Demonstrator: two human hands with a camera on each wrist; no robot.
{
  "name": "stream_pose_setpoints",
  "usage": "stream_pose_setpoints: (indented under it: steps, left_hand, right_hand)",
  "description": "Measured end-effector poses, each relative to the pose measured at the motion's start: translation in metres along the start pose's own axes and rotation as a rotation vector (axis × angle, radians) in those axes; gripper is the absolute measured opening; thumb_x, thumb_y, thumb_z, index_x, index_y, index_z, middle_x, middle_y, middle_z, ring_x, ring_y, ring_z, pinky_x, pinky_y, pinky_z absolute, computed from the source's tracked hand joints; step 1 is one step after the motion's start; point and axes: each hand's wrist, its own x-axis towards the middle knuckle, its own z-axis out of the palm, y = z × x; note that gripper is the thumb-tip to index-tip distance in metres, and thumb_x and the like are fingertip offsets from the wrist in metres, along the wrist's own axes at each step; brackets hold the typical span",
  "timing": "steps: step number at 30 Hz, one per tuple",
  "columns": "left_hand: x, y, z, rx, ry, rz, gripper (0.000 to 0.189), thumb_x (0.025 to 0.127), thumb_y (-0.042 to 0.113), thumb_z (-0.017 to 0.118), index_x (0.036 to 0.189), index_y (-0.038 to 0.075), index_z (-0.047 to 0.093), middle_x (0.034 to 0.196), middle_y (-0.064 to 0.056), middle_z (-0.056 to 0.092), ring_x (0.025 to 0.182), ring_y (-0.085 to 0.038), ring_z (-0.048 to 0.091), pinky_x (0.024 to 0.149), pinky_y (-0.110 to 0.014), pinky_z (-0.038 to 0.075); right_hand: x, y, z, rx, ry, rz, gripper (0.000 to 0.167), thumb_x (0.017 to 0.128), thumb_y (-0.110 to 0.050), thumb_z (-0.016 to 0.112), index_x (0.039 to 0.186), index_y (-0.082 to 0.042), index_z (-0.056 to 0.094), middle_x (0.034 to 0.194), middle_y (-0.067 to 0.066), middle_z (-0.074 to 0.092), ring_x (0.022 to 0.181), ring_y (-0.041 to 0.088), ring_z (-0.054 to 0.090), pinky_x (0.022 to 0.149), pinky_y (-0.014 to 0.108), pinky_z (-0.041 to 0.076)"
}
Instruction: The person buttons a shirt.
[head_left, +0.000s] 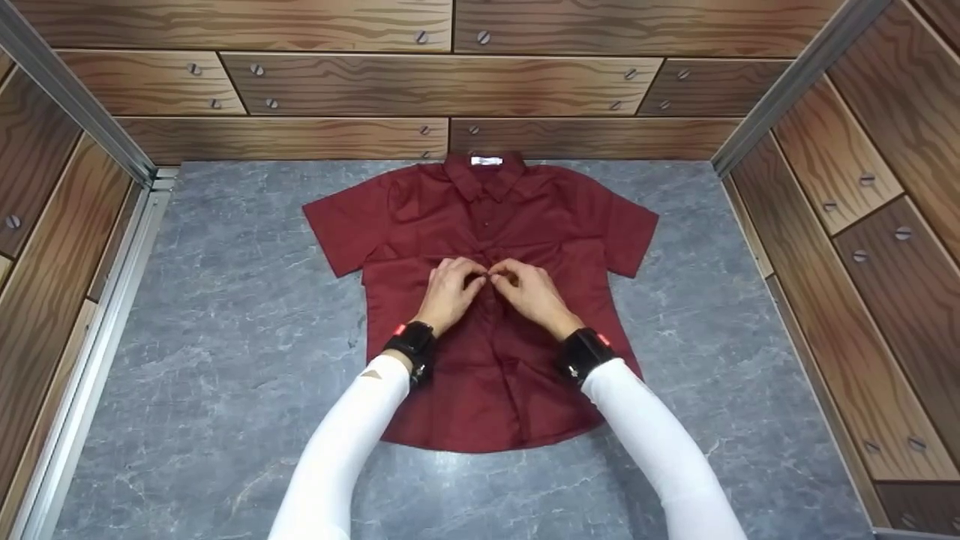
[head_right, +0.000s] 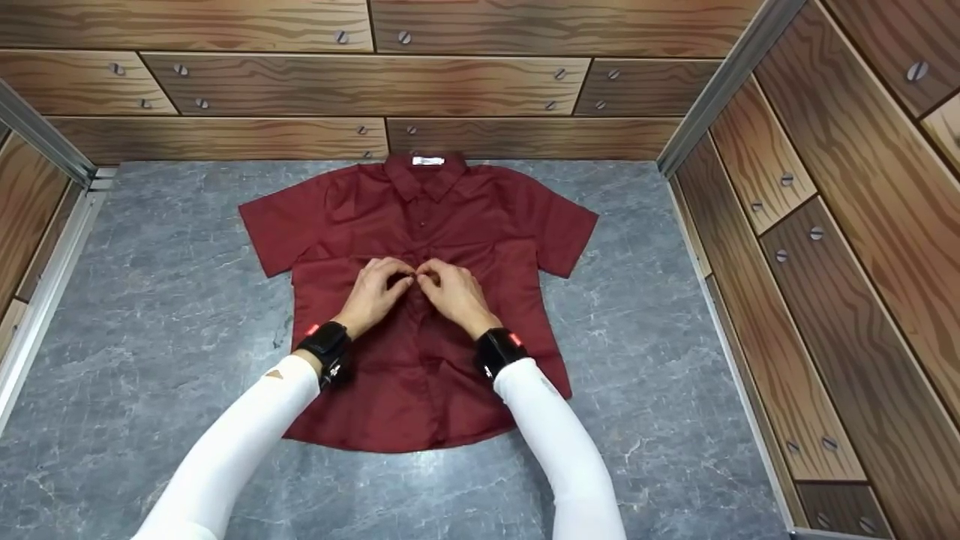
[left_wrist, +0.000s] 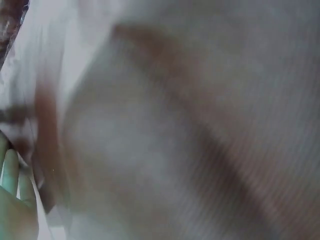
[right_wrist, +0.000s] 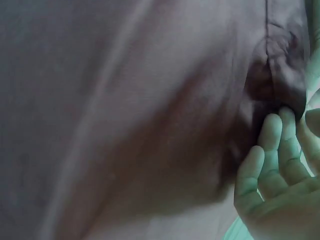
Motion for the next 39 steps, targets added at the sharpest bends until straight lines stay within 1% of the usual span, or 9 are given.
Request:
stream_pose_setpoints:
  steps: [3,8,11,15,18,24,30,36,39]
  left_hand:
    - [-0.001,0.001,0.0005,0.004,-0.004,-0.025,0.015,0.093,0.023,0.064,0.103,0.016,0.071,0.107,0.001,0.068,0.106,-0.021,0.055,0.092,-0.044,0.035]
    - [-0.0022,0.0054,0.0019,0.011,-0.003,-0.054,0.014,0.093,0.025,0.064,0.103,0.017,0.071,0.107,0.003,0.067,0.107,-0.02,0.054,0.094,-0.045,0.028]
    - [-0.0026,0.0064,0.003,0.0,-0.006,-0.071,0.015,0.092,0.027,0.064,0.104,0.019,0.071,0.109,0.004,0.067,0.109,-0.019,0.053,0.094,-0.045,0.027]
    - [-0.0035,0.0057,0.003,-0.028,0.0,-0.115,0.019,0.09,0.029,0.067,0.105,0.02,0.072,0.111,0.005,0.065,0.111,-0.018,0.051,0.094,-0.045,0.026]
    - [-0.0039,0.0051,0.0019,-0.05,0.014,-0.144,0.019,0.088,0.03,0.069,0.104,0.021,0.074,0.111,0.004,0.064,0.111,-0.018,0.05,0.094,-0.046,0.026]
    - [-0.0032,0.0031,0.0012,-0.107,0.038,-0.181,0.014,0.086,0.028,0.071,0.098,0.023,0.076,0.109,0.007,0.065,0.11,-0.017,0.051,0.095,-0.046,0.026]
    - [-0.0008,0.0039,0.0034,-0.162,0.044,-0.245,0.014,0.085,0.029,0.073,0.096,0.022,0.078,0.108,0.009,0.066,0.111,-0.015,0.052,0.098,-0.047,0.026]
    - [0.0004,0.0054,0.0038,-0.16,0.039,-0.287,0.011,0.085,0.028,0.072,0.093,0.022,0.077,0.108,0.006,0.066,0.112,-0.018,0.053,0.098,-0.048,0.027]
    - [0.0001,0.0054,0.0043,-0.149,0.034,-0.289,0.01,0.086,0.027,0.072,0.093,0.021,0.076,0.108,0.004,0.066,0.112,-0.02,0.054,0.099,-0.048,0.026]
  right_hand:
    - [0.0021,-0.0013,0.0017,0.005,-0.002,0.036,0.015,0.092,-0.033,0.064,0.1,-0.021,0.07,0.087,-0.002,0.071,0.078,0.013,0.064,0.07,0.031,0.049]
    - [0.0052,-0.0022,0.0031,0.005,-0.017,0.073,0.013,0.089,-0.027,0.066,0.096,-0.018,0.071,0.087,0.0,0.071,0.079,0.015,0.065,0.074,0.032,0.05]
    - [0.0062,-0.0016,0.0032,0.022,-0.014,0.082,0.011,0.088,-0.024,0.067,0.093,-0.016,0.071,0.086,0.001,0.071,0.079,0.015,0.065,0.074,0.031,0.049]
    - [0.0059,0.0005,0.0039,0.072,-0.007,0.089,0.01,0.089,-0.024,0.067,0.093,-0.016,0.069,0.086,0.001,0.07,0.078,0.015,0.063,0.071,0.029,0.047]
    - [0.0049,0.0021,0.0048,0.102,-0.007,0.097,0.01,0.089,-0.025,0.066,0.093,-0.016,0.068,0.087,0.001,0.069,0.078,0.014,0.062,0.07,0.028,0.045]
    - [0.004,0.0014,0.0057,0.119,-0.014,0.105,0.011,0.089,-0.025,0.066,0.095,-0.016,0.069,0.087,0.0,0.069,0.078,0.014,0.061,0.07,0.028,0.044]
    - [0.0036,-0.0007,0.0049,0.129,-0.011,0.107,0.011,0.088,-0.022,0.066,0.096,-0.016,0.069,0.088,0.001,0.07,0.08,0.016,0.063,0.071,0.029,0.046]
    - [0.0032,-0.0015,0.0053,0.132,-0.011,0.144,0.024,0.086,-0.02,0.068,0.107,-0.011,0.058,0.086,0.004,0.071,0.08,0.018,0.065,0.073,0.03,0.046]
    - [0.0041,-0.002,0.0046,0.083,0.015,0.18,0.026,0.084,-0.02,0.067,0.108,-0.012,0.059,0.085,0.002,0.07,0.077,0.018,0.064,0.071,0.031,0.046]
